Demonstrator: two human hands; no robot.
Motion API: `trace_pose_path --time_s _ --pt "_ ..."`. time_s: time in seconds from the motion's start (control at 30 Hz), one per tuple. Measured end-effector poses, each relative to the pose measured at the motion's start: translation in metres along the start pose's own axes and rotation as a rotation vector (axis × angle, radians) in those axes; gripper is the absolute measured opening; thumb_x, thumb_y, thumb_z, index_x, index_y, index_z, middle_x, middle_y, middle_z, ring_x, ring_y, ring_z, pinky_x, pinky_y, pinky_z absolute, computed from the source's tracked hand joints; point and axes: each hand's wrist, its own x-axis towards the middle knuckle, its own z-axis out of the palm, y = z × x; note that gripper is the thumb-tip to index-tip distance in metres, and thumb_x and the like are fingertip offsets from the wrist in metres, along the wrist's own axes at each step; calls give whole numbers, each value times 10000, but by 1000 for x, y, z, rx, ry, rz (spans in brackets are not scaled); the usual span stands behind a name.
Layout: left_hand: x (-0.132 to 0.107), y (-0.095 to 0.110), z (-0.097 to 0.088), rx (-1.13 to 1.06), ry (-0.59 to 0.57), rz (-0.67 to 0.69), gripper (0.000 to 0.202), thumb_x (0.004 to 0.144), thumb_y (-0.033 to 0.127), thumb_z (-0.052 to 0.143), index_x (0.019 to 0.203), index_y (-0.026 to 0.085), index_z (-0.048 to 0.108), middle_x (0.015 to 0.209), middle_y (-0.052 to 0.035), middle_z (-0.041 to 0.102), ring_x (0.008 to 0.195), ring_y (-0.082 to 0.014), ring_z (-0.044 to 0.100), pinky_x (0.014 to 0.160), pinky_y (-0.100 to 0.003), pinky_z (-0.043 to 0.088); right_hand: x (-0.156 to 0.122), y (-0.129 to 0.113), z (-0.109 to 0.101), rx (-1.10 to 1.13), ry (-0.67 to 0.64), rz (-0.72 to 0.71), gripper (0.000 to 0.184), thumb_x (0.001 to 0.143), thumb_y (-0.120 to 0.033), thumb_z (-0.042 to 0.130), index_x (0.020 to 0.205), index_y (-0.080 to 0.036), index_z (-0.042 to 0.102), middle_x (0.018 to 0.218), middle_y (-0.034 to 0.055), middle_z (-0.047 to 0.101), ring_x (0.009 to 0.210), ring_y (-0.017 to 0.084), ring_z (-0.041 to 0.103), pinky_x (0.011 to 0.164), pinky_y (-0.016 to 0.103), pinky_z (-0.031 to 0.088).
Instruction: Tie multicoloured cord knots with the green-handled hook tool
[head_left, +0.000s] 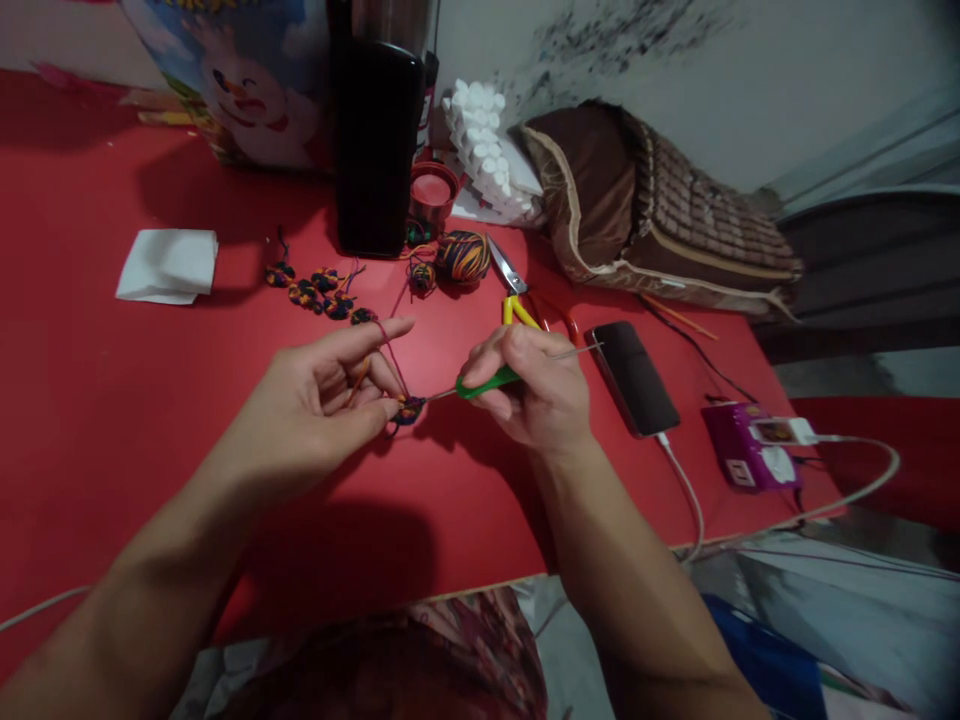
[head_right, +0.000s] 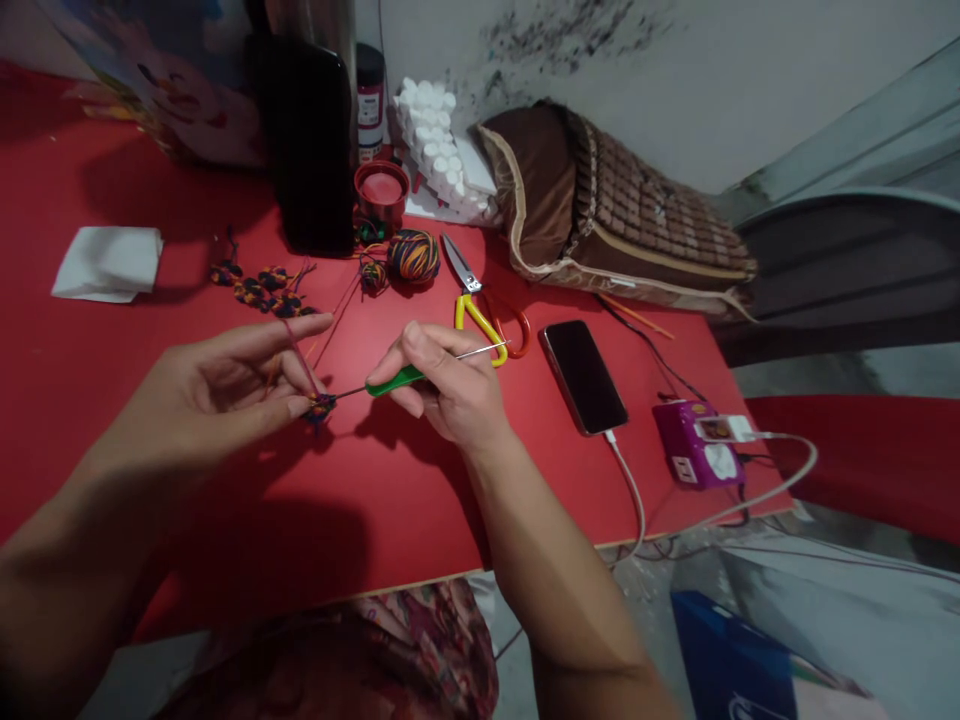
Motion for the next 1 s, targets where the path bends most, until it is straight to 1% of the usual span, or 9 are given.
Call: trace_pose_path --time_s 0.17,0.3,0.4,0.5,0.6,0.7,0.8,0.9,1.0 --pt "6 -10 -3 -26 16 62 647 795 94 812 1433 114 712 799 1 704 634 -123 693 633 -231 584 0 1 1 -24 49 -30 417 977 -484 755 713 -169 825 439 -27 536 353 64 389 398 236 216" --pt "9 -11 -2 -65 36 56 662 803 96 793 1456 102 683 787 10 688 584 -128 676 556 -234 547 -1 4 1 -69 109 -53 427 961 -517 765 710 -174 814 471 -17 576 364 70 406 397 240 239" --pt "9 -10 -2 -27 65 51 652 800 132 817 1440 112 696 782 7 688 606 -132 674 588 -244 549 -2 4 4 -106 129 -68 433 944 -537 780 705 -177 799 519 -11 612 375 70 413 400 243 268" --pt "9 -10 -3 -7 94 42 645 793 146 824 1428 135 709 787 7 690 623 -127 661 605 -246 545 -3 2 8 -126 125 -107 408 961 -507 771 722 -177 807 552 -8 623 389 73 429 403 245 266" --pt "9 -10 -2 -16 111 40 638 780 142 828 1409 145 719 781 12 687 605 -120 647 589 -246 538 -5 2 10 -157 120 -131 385 987 -478 746 750 -184 821 580 0 645 399 77 438 404 250 268" --pt "10 -11 -1 -30 121 43 604 785 152 842 1377 149 724 773 21 689 595 -109 629 586 -242 531 -8 3 10 -215 145 -131 382 1005 -487 720 776 -199 823 587 -2 650 413 87 444 420 261 308" --pt "11 -9 1 -37 147 28 599 764 132 854 1349 136 723 760 30 687 618 -107 619 601 -238 521 -11 4 11 -261 148 -157 370 1029 -476 694 810 -211 831 606 -2 658 441 97 479 456 273 372" --pt "11 -7 3 -50 180 -8 651 763 153 868 1389 112 692 762 29 691 666 -126 644 640 -253 530 -16 1 17 -353 138 -214 349 1073 -417 640 864 -223 841 626 -6 661 485 106 530 516 283 439" --pt "12 -8 5 -56 205 -24 675 784 180 871 1424 109 668 763 31 699 675 -131 660 669 -261 540 -21 -2 25 -566 111 -300 346 1109 -348 573 921 -223 835 632 -11 662 522 115 575 578 298 492"
